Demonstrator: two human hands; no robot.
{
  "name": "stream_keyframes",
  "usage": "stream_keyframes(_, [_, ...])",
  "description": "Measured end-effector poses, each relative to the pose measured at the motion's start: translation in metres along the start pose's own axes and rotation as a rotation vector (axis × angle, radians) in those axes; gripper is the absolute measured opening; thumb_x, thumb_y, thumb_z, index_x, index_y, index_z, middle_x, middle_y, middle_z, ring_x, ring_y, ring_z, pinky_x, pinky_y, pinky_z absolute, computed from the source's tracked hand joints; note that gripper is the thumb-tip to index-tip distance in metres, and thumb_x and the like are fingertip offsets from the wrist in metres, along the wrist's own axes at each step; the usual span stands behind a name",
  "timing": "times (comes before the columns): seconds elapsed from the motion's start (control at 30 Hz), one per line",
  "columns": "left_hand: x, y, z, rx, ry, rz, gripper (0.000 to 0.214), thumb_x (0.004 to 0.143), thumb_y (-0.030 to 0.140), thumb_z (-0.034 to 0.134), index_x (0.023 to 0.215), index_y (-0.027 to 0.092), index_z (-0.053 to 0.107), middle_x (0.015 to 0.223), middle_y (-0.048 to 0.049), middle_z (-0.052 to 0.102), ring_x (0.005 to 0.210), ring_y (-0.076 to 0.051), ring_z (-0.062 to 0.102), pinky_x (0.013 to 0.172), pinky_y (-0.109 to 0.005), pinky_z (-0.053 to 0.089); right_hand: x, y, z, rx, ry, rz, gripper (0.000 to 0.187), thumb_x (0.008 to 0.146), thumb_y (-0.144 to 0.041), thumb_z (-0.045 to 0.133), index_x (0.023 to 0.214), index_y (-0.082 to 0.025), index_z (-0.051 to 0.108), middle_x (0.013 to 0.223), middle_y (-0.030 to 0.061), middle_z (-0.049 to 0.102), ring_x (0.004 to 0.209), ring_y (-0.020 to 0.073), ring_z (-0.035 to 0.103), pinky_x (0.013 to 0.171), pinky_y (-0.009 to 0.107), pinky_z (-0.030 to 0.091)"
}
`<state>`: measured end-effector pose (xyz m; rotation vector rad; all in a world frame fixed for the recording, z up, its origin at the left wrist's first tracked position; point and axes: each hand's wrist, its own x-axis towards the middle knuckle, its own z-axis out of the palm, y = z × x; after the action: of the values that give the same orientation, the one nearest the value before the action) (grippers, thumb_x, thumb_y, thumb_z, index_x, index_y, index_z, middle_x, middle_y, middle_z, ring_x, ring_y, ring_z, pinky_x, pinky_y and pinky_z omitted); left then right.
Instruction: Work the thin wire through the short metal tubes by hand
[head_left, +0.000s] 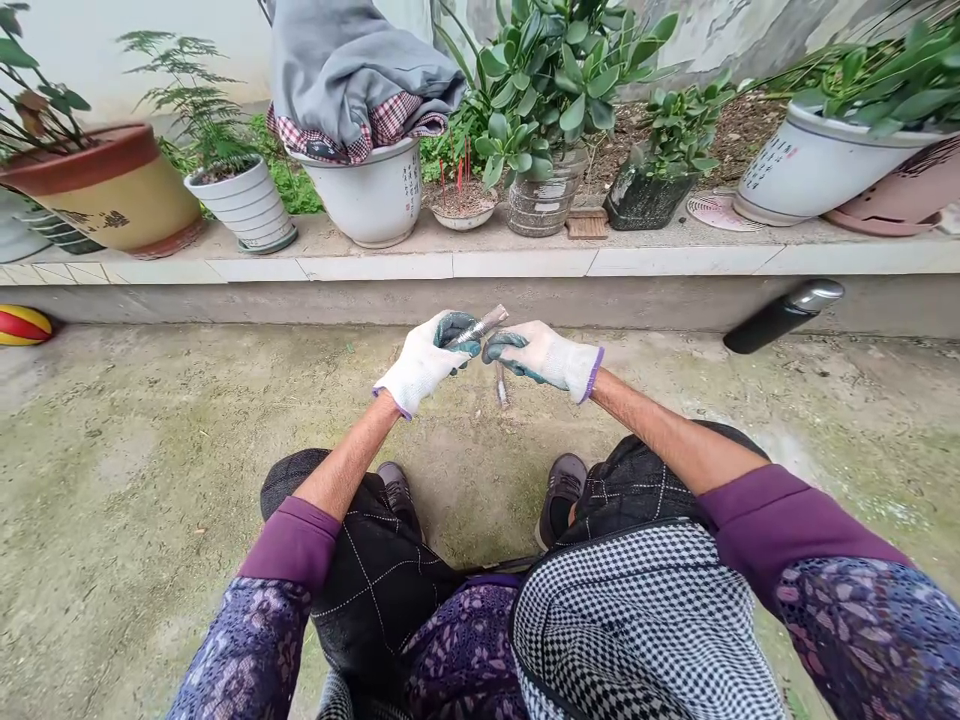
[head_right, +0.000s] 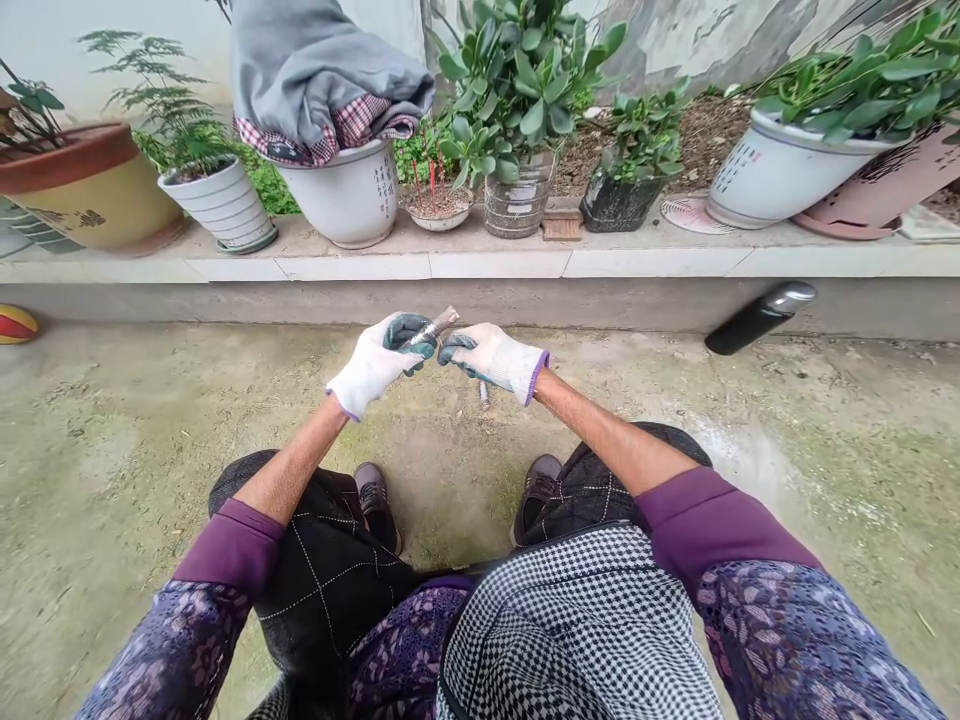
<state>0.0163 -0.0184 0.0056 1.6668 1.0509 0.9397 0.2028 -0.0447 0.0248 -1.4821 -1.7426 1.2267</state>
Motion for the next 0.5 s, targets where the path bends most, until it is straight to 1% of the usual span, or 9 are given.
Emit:
stream_keyframes(0.07, [0.000, 0.000, 0.002, -0.021, 0.016, -0.011, 0.043, 0.069, 0.025, 0.069, 0.109, 0.013, 0.062, 0.094, -0.0056, 0.070, 0.063, -0.009, 0.058, 0.049, -0.018, 0.045, 0.000, 0.001, 0.000, -0.012, 0.006, -0.028, 0.018, 0.070, -0.029, 0.052, 0.073, -0.015, 0.063, 0.053, -0.0047, 0.046, 0.047, 0.0075, 0.038, 0.046, 0.022, 0.031])
stream_keyframes(0.17, [-0.001, 0.003, 0.001, 0.001, 0.014, -0.011, 0.058, 0.072, 0.023, 0.068, 0.127, 0.015, 0.056, 0.098, -0.0063, 0.071, 0.063, -0.009, 0.060, 0.052, -0.019, 0.049, 0.002, 0.006, -0.001, -0.053, 0.007, -0.045, 0.019, 0.071, -0.029, 0.051, 0.075, -0.015, 0.064, 0.055, -0.0041, 0.047, 0.048, 0.0077, 0.040, 0.047, 0.022, 0.033])
stream_keyframes(0.23, [-0.003, 0.005, 0.000, 0.047, -0.005, 0.020, 0.063, 0.074, 0.021, 0.067, 0.135, 0.017, 0.053, 0.101, -0.0069, 0.073, 0.069, -0.011, 0.064, 0.061, -0.023, 0.054, 0.004, 0.010, -0.001, -0.095, 0.005, -0.053, 0.022, 0.072, -0.029, 0.050, 0.078, -0.015, 0.065, 0.056, -0.0038, 0.048, 0.048, 0.0079, 0.041, 0.048, 0.022, 0.034])
stream_keyframes(0.3, [-0.004, 0.005, 0.000, 0.118, -0.007, 0.064, 0.059, 0.075, 0.019, 0.066, 0.132, 0.016, 0.057, 0.109, -0.0084, 0.072, 0.084, -0.015, 0.067, 0.076, -0.027, 0.056, 0.006, 0.013, -0.001, -0.130, 0.003, -0.067, 0.024, 0.074, -0.030, 0.049, 0.082, -0.015, 0.067, 0.057, -0.0038, 0.049, 0.049, 0.0079, 0.042, 0.049, 0.022, 0.035])
stream_keyframes(0.37, [-0.004, 0.004, -0.001, 0.206, 0.003, 0.102, 0.052, 0.076, 0.018, 0.065, 0.127, 0.014, 0.062, 0.116, -0.0090, 0.071, 0.097, -0.017, 0.067, 0.089, -0.029, 0.054, 0.006, 0.014, 0.000, -0.146, -0.003, -0.071, 0.025, 0.075, -0.029, 0.048, 0.084, -0.015, 0.068, 0.058, -0.0040, 0.049, 0.049, 0.0078, 0.042, 0.049, 0.021, 0.035])
stream_keyframes(0.43, [-0.004, 0.002, -0.001, 0.296, 0.010, 0.128, 0.052, 0.078, 0.018, 0.065, 0.130, 0.015, 0.061, 0.119, -0.0081, 0.070, 0.104, -0.018, 0.067, 0.096, -0.029, 0.051, 0.007, 0.015, 0.001, -0.146, -0.003, -0.065, 0.024, 0.075, -0.028, 0.048, 0.083, -0.016, 0.067, 0.058, -0.0040, 0.049, 0.048, 0.0077, 0.042, 0.048, 0.021, 0.035])
stream_keyframes(0.5, [-0.003, 0.001, -0.001, 0.374, 0.011, 0.144, 0.058, 0.080, 0.019, 0.064, 0.137, 0.018, 0.055, 0.119, -0.0065, 0.071, 0.107, -0.018, 0.067, 0.097, -0.028, 0.049, 0.007, 0.015, 0.001, -0.141, 0.004, -0.068, 0.022, 0.075, -0.027, 0.049, 0.080, -0.016, 0.067, 0.059, -0.0037, 0.050, 0.048, 0.0076, 0.042, 0.047, 0.020, 0.034])
